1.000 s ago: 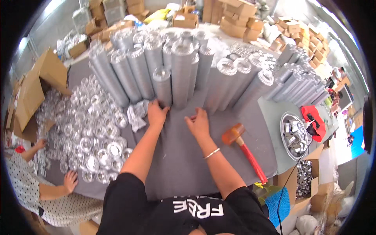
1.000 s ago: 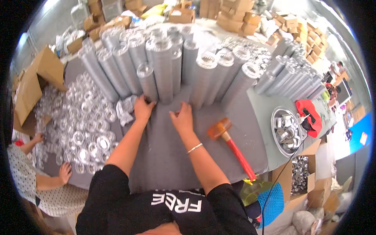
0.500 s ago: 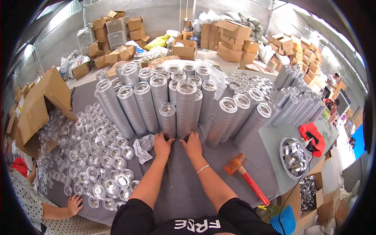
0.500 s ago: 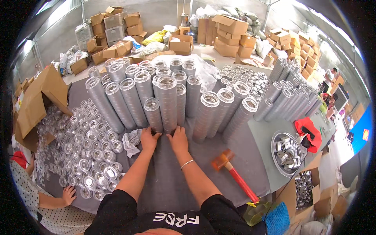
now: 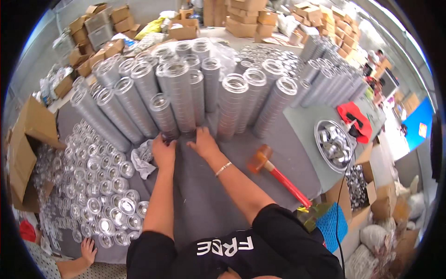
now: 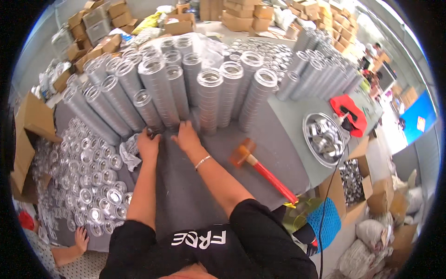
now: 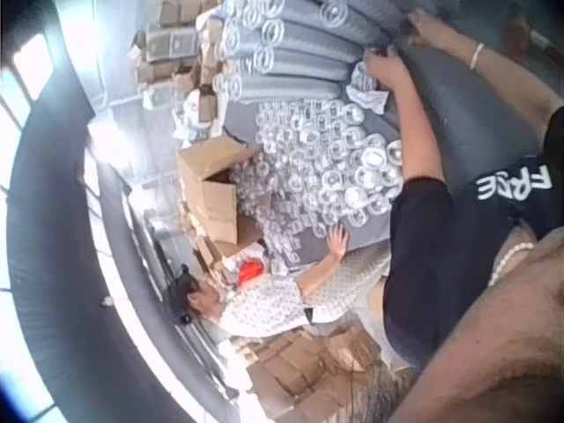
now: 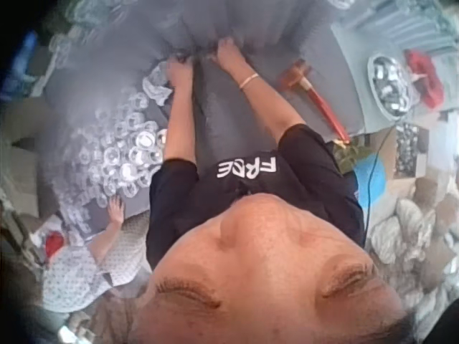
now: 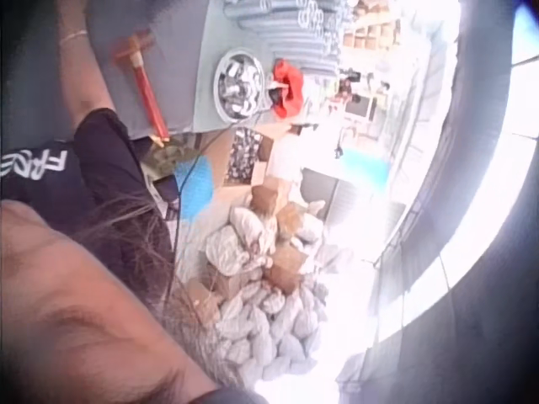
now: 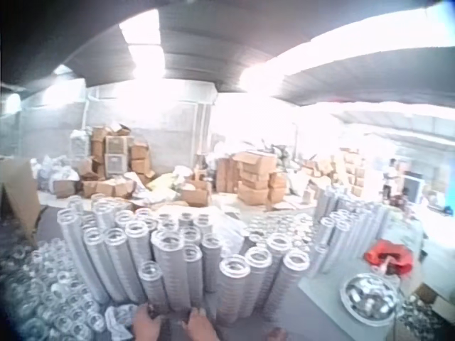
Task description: The person assembles small metal components by placing a white ring into a metal mesh cup and then using a rubber mallet to tap the ring into place. The person repeats this process with multiple units, stacking the finished assemblies on the table.
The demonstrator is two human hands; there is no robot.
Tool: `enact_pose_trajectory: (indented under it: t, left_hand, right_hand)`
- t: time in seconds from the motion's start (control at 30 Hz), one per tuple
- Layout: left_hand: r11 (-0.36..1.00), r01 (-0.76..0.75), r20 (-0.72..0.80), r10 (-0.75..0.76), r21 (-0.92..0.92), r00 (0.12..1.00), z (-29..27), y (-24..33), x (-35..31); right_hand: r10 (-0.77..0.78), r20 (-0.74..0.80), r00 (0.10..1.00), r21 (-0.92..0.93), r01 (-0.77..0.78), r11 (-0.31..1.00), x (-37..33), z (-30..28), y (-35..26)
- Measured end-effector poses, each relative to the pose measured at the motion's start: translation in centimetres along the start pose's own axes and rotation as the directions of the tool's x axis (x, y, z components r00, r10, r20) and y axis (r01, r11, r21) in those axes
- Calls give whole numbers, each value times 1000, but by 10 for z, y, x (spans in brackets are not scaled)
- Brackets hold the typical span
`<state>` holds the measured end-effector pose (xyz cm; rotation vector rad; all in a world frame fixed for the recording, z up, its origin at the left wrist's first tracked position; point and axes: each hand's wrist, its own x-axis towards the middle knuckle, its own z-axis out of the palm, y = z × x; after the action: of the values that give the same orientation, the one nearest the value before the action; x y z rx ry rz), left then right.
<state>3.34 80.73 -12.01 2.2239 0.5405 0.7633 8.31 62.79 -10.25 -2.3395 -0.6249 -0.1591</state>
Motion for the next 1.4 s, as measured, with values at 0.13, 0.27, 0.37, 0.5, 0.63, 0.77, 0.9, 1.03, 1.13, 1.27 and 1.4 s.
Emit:
enact_pose_trajectory:
  t: [0.13, 0.27, 0.37, 0.5, 0.63, 0.77, 0.9, 1.03, 1.13, 1.27, 1.4]
  left_hand:
    - [965, 40, 194, 11, -258, 981, -31, 105, -69]
    - [941, -68, 250, 156, -330, 955, 28, 132, -82]
    - [933, -32, 279, 140, -358, 950, 75, 130, -60]
    - [972, 46, 400, 51, -229, 915, 99, 141, -40]
    - [971, 26, 388, 71, -238, 919, 102, 117, -37]
    - [956, 128, 484, 16, -264, 875, 64, 124, -77]
    - [976, 91, 448, 6, -196, 894, 22, 102, -122]
    - [992, 10, 428, 44, -124, 903, -29, 123, -174]
    - [983, -13, 434, 92, -181, 896, -45, 120, -193]
    - [982, -66, 478, 145, -178, 866, -45, 109, -200]
    - [956, -178, 425, 264, -232, 866, -91, 144, -179]
  right_hand:
    - [-82, 16, 996, 252, 76, 965, -81, -94, -11]
    - [-29, -389, 921, -71, 2, 997, -170, -177, 30]
    - [99, -441, 892, -272, -238, 932, -209, -208, 55]
    - [182, -317, 931, -308, -282, 909, -239, -196, 89]
    - [200, -257, 945, -297, -274, 915, -230, -190, 104]
    - [320, -195, 927, 0, -326, 945, -249, -199, 101]
    - [336, -141, 931, 534, -214, 818, -254, -241, 49]
    - [307, -63, 950, 518, -231, 823, -251, -284, 6]
    - [195, -100, 976, 479, -124, 869, -242, -313, -29]
    - [50, -23, 998, 451, -35, 892, -222, -351, -64]
    - [20, 133, 991, 258, -54, 965, -196, -365, -89]
